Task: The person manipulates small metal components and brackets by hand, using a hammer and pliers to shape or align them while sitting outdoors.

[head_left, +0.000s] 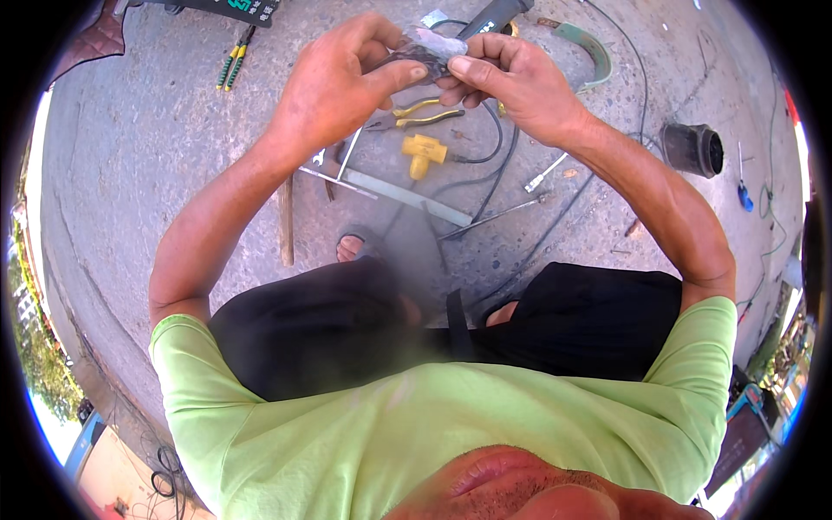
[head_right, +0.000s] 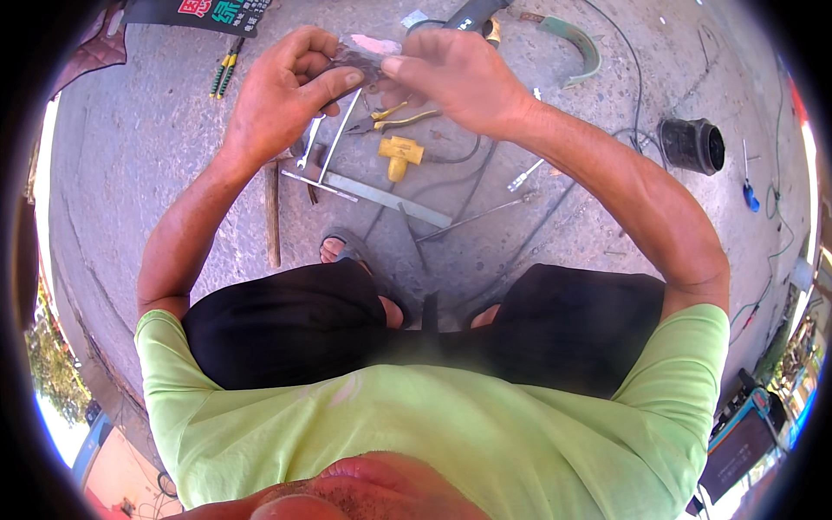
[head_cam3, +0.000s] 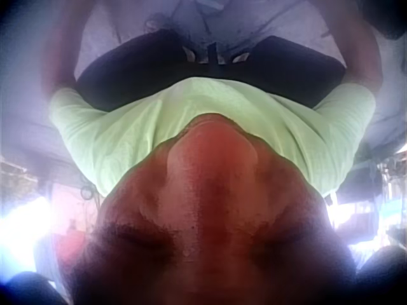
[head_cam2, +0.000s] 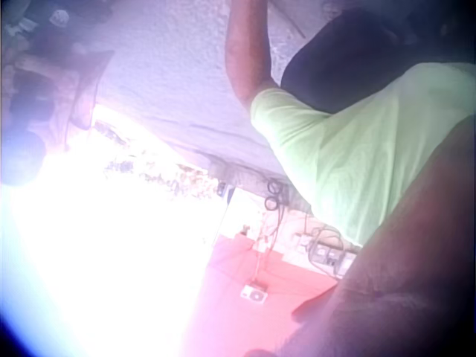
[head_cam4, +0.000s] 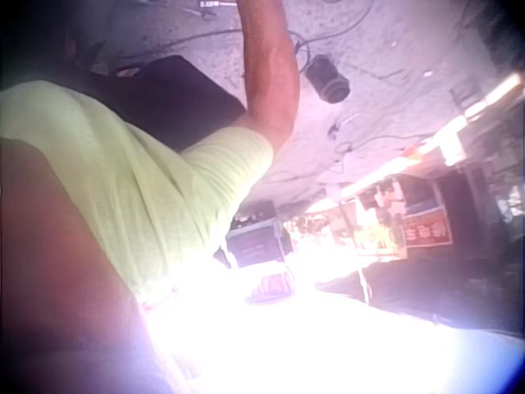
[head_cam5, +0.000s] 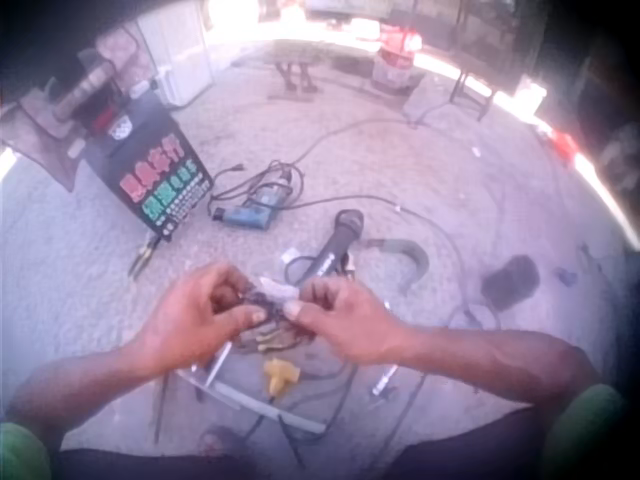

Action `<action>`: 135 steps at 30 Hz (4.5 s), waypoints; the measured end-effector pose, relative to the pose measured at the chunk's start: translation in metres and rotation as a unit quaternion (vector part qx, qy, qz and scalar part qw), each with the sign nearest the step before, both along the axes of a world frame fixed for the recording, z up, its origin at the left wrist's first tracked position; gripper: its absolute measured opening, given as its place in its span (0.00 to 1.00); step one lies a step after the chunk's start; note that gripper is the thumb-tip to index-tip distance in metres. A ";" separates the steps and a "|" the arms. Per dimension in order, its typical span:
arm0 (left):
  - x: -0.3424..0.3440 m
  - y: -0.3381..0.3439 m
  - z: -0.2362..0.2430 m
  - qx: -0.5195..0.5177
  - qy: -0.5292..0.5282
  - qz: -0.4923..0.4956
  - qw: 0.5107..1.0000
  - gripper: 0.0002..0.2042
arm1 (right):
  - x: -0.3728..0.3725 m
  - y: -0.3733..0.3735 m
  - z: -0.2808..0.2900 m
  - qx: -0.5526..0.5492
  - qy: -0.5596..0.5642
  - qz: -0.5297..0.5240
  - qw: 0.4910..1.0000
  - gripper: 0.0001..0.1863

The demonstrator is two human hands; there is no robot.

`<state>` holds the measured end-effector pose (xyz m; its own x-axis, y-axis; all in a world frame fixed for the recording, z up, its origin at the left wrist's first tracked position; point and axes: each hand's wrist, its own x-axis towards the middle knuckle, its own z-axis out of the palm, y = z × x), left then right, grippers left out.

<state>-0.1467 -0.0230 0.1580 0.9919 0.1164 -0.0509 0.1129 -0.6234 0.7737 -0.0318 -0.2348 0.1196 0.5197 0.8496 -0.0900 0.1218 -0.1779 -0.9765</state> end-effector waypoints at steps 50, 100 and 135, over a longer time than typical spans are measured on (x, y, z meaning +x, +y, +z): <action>0.003 0.005 -0.002 0.140 -0.160 -0.003 0.977 0.16 | 0.001 0.005 0.030 -0.067 0.122 -0.074 0.988 0.15; -0.025 0.038 -0.101 -0.273 0.298 0.079 0.911 0.13 | 0.144 -0.250 -0.191 -0.426 -0.087 -0.099 0.895 0.17; -0.072 0.097 -0.108 -0.131 0.313 0.079 0.937 0.14 | -0.018 0.002 -0.144 -0.311 -0.290 0.254 0.868 0.20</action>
